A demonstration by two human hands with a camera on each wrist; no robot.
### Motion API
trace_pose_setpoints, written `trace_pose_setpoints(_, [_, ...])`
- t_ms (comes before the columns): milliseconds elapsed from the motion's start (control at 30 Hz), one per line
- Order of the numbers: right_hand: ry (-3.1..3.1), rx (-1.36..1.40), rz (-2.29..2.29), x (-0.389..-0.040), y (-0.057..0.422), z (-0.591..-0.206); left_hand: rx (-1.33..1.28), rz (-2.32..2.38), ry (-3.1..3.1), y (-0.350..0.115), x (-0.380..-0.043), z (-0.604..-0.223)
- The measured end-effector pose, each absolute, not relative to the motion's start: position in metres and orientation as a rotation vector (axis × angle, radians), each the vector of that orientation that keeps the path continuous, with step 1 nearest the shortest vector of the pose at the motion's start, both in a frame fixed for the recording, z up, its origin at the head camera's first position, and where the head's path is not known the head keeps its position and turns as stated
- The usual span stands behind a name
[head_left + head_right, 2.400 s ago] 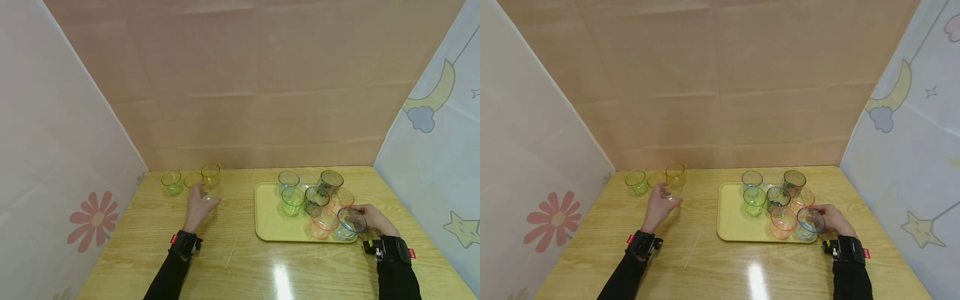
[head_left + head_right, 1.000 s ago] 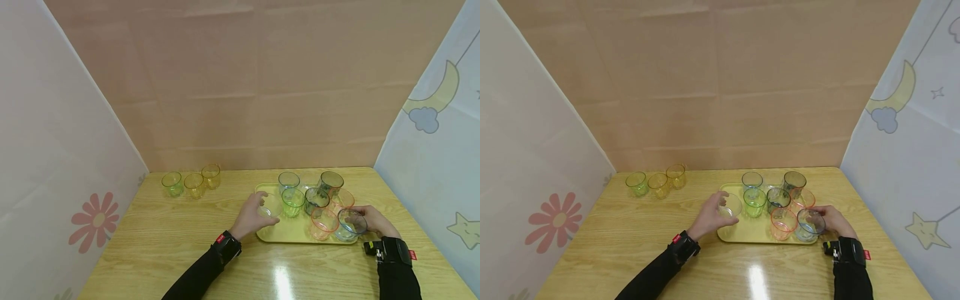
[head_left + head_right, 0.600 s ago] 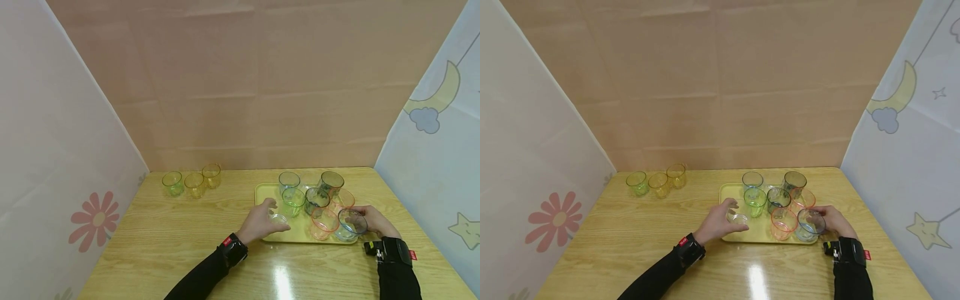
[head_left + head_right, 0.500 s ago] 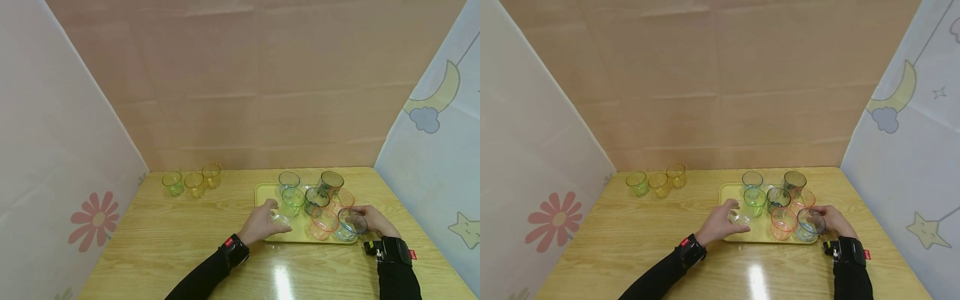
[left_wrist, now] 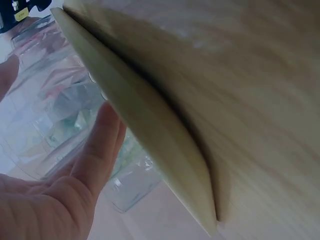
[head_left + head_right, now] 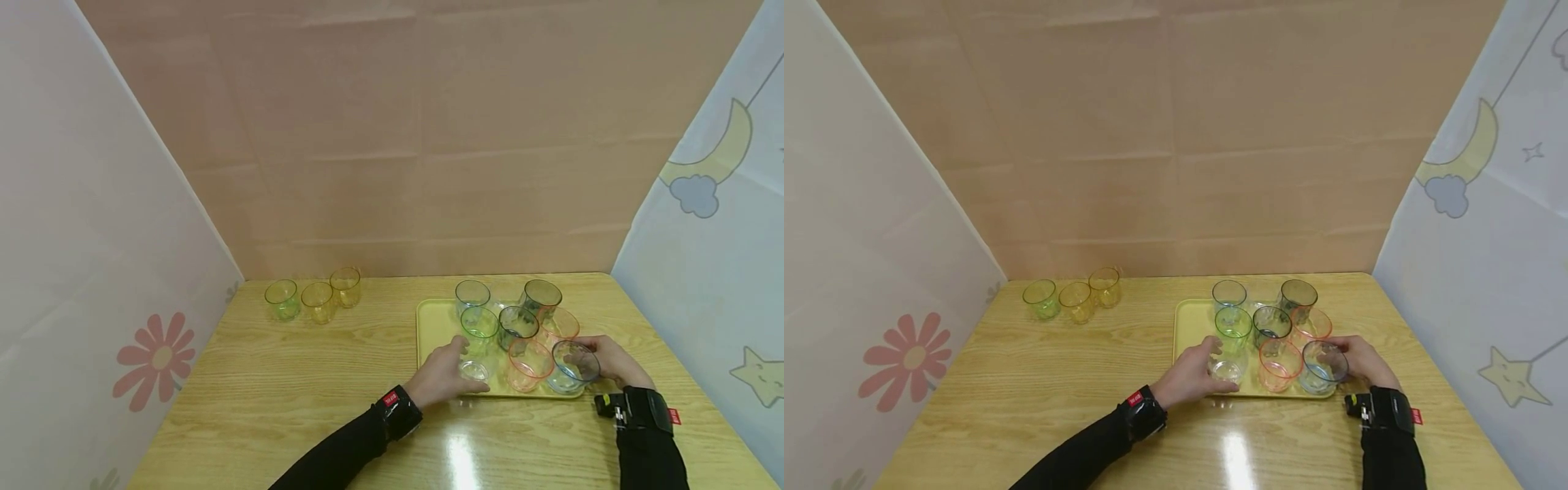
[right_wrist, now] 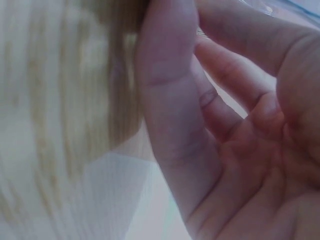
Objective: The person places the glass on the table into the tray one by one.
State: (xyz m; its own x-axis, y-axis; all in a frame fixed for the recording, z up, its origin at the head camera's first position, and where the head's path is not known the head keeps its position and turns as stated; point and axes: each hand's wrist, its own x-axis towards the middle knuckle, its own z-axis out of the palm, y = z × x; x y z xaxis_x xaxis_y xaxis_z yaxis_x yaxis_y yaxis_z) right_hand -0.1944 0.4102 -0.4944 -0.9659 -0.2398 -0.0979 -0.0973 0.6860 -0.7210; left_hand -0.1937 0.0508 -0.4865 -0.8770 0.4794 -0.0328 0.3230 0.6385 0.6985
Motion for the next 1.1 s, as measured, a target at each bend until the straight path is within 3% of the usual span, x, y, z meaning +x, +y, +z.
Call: trace_pose_setpoints(1100, [2.696,-0.215,-1.118,-0.195,0.411,-0.494,0.58,1.016,2.766,0.072,-0.189,-0.486])
